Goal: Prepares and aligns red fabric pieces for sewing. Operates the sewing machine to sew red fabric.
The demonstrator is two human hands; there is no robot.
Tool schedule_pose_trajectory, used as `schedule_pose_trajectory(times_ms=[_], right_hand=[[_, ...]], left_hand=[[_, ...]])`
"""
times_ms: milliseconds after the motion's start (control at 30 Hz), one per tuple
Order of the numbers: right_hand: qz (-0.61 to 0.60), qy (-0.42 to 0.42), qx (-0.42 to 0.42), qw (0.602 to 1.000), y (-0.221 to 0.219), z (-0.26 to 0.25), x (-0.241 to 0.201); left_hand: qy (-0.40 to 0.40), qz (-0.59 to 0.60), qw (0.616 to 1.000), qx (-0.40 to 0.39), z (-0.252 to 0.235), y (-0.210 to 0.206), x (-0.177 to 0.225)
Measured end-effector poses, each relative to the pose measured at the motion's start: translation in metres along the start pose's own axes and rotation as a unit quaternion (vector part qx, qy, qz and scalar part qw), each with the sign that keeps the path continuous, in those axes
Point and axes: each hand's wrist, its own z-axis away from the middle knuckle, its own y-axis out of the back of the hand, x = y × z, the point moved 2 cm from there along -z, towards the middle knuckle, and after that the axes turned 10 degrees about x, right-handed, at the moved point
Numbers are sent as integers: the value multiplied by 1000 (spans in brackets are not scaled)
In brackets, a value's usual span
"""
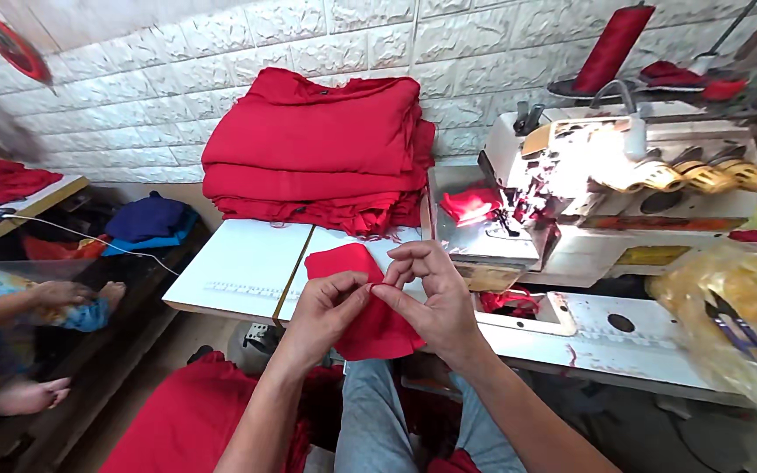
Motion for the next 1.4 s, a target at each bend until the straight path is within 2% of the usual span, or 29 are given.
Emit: schedule_pose_trajectory(times_ms=[133, 233, 333, 433, 533, 967, 1233, 1400], right_hand=[[27, -20, 24, 999, 1, -1, 1], [26, -32, 34, 999, 1, -2, 3], [-51, -95, -30, 994, 0, -3, 4], [-122, -188, -79, 971, 1, -2, 2], [-143, -228, -113, 957, 2, 0, 1], [-81, -221, -144, 961, 1, 10, 3], [-21, -187, -109, 976, 5, 13, 4], [25, -166, -98, 981, 5, 15, 5]], left_hand=[[-34, -13, 999, -31, 2, 1, 1], [-25, 7, 999, -42, 1, -2, 4], [-41, -58, 997, -1, -3, -2, 10], [-94, -165, 982, -1, -9, 5, 20], [-135, -227, 965, -6, -14, 13, 27], [-102, -175, 979, 16, -20, 22, 23], [-82, -150, 984, 43, -23, 28, 16], [-85, -88, 992, 42, -25, 29, 12]])
